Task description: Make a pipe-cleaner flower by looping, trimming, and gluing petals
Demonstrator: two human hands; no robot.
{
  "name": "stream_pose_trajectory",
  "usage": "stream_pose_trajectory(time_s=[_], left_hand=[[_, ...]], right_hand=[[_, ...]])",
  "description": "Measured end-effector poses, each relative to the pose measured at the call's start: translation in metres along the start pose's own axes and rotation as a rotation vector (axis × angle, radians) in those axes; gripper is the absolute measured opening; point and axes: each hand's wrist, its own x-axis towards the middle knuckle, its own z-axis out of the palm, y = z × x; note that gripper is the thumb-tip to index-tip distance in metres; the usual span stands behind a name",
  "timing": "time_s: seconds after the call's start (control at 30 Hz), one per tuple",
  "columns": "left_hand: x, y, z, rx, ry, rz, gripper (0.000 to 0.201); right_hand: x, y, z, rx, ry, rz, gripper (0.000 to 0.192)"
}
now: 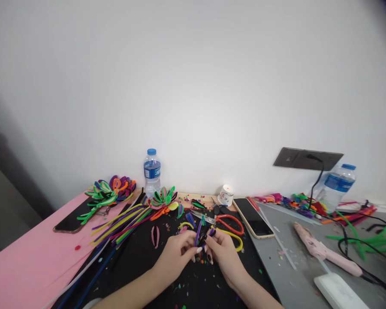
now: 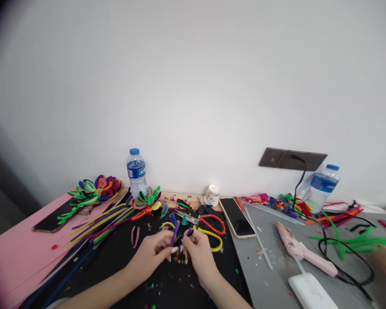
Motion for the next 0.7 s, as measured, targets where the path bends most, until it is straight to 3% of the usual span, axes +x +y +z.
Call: stream_pose_trajectory(time_s=[0.13, 0.5, 0.7], left_hand=[[0.0016, -0.0055, -0.0008, -0.141, 0.077, -0.037, 0.031], [0.0019, -0.004, -0.0036, 0.089, 0.097, 0.094, 0.024], [0.0022, -0.0043, -0.0041, 0.061, 0.097, 0.073, 0.024]], right_hand=[[-0.0012, 0.0006, 0.0014, 0.048, 0.015, -0.015, 0.026], [-0.0031, -0.002, 0.0041, 0.077, -0.02, -0.008, 0.025], [-0.0018, 0.0009, 0.004, 0.013, -0.025, -0.011, 0.025]])
